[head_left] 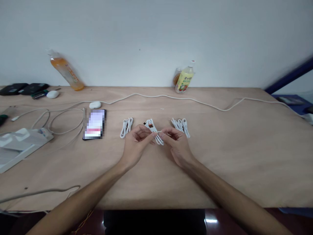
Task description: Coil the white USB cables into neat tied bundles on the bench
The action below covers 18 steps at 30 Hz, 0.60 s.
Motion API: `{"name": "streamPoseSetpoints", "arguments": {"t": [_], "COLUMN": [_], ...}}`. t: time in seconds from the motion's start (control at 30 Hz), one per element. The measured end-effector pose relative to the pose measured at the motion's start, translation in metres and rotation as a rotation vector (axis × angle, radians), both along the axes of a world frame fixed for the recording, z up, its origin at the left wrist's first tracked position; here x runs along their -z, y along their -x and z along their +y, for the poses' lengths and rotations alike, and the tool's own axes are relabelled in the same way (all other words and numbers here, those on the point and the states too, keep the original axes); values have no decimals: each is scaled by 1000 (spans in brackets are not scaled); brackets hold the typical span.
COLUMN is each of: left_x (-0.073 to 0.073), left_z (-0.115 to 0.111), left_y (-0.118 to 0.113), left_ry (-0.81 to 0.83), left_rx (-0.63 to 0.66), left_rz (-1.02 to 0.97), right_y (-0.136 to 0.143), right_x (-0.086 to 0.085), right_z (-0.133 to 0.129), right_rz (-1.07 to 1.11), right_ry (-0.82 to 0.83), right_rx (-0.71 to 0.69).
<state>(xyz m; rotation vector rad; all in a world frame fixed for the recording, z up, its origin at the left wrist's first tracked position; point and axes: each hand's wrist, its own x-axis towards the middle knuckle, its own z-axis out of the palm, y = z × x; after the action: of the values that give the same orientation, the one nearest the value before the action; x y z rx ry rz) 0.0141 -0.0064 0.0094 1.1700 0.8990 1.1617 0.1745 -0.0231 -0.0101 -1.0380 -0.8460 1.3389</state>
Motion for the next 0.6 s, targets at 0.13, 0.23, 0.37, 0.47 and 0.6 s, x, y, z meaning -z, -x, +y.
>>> {"name": "streamPoseSetpoints", "arguments": {"t": [0.13, 0.23, 0.37, 0.47, 0.6], "left_x": [1, 3, 9, 13, 11], "left_z": [-2, -5, -9, -10, -8], "left_y": [-1, -2, -3, -3, -3], "left_ry": [-3, -48, -147, -228, -166], "left_rx": [-14, -56, -154, -197, -185], "left_rz": [-5, 26, 106, 161, 131], "right_y": [1, 2, 3, 3, 0], "right_x": [3, 3, 3, 4, 5], "right_z": [-1, -2, -2, -2, -4], "right_rz": [-25, 4, 17, -66, -301], "right_ry": [-4, 23, 90, 44, -107], "right_rx": [18, 29, 37, 70, 131]}}
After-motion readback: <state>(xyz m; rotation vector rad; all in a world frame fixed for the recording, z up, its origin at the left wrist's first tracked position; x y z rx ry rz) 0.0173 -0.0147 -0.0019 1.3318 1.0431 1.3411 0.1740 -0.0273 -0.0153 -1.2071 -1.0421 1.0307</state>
